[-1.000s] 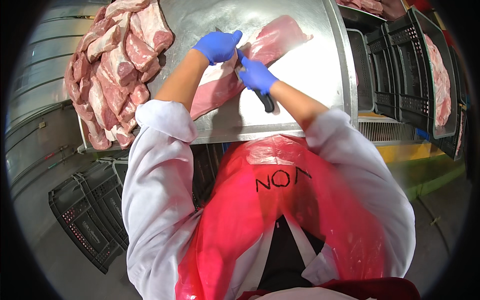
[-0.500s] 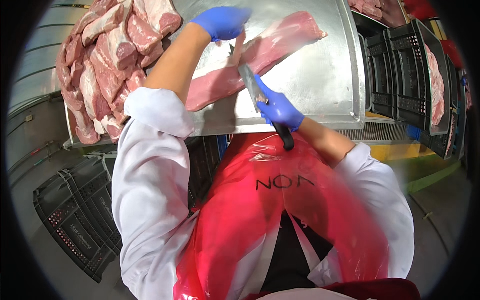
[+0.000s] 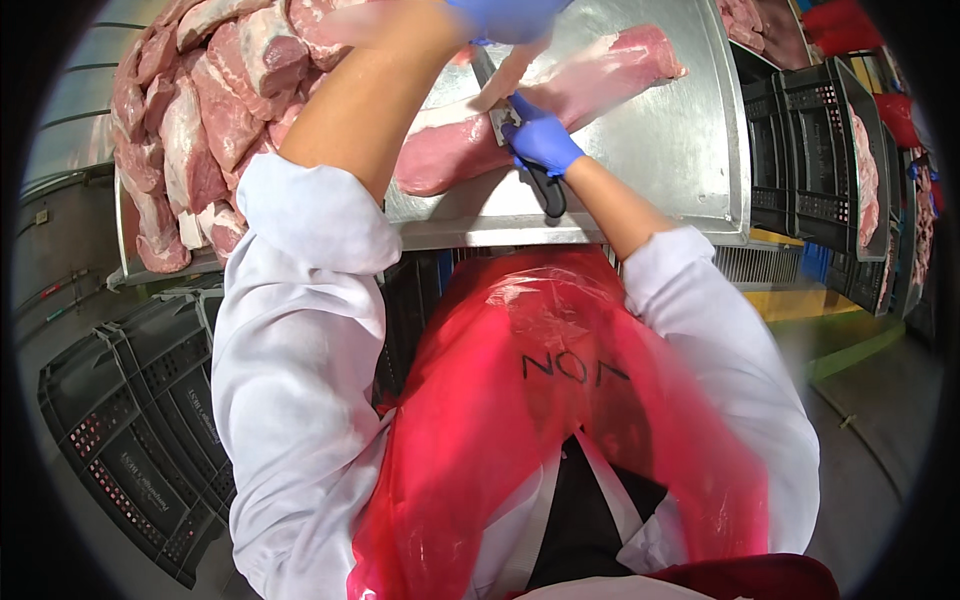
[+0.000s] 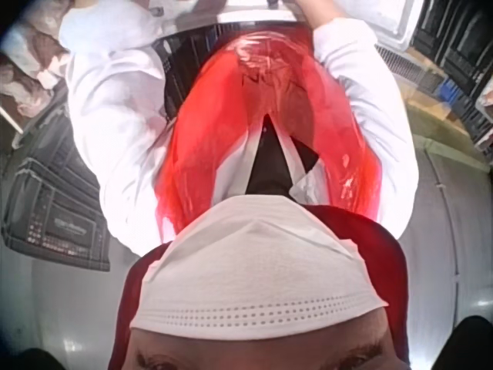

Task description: The person uses a knife to trim fat and slice large pieces of raw meat on a stainless steel table. They handle the meat with gloved hands, separating lean portions from fat and placing the cut pieces into a nearby crate.

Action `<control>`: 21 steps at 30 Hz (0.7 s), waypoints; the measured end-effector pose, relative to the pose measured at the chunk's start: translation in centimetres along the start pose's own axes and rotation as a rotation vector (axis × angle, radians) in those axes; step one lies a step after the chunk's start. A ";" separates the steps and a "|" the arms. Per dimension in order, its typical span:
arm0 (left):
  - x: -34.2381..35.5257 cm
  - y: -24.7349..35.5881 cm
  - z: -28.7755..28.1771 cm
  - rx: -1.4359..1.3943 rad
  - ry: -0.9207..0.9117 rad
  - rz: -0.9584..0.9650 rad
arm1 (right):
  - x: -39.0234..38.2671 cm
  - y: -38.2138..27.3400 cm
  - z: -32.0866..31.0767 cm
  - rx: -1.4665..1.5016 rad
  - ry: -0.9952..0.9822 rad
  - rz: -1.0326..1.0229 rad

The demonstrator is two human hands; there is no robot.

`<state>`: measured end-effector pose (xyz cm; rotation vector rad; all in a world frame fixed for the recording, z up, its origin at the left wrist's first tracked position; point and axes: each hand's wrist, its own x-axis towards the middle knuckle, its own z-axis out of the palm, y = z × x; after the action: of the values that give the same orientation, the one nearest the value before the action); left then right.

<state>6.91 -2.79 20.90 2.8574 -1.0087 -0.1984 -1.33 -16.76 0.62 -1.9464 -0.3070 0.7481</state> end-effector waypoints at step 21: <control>-13.2 -2.0 -9.6 0.031 0.358 -0.115 | 0.6 -4.8 6.3 -0.194 -0.066 -0.164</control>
<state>-0.55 7.63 31.23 2.8343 -0.7831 0.3130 -4.26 -9.63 2.59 -2.0508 -0.5905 0.6965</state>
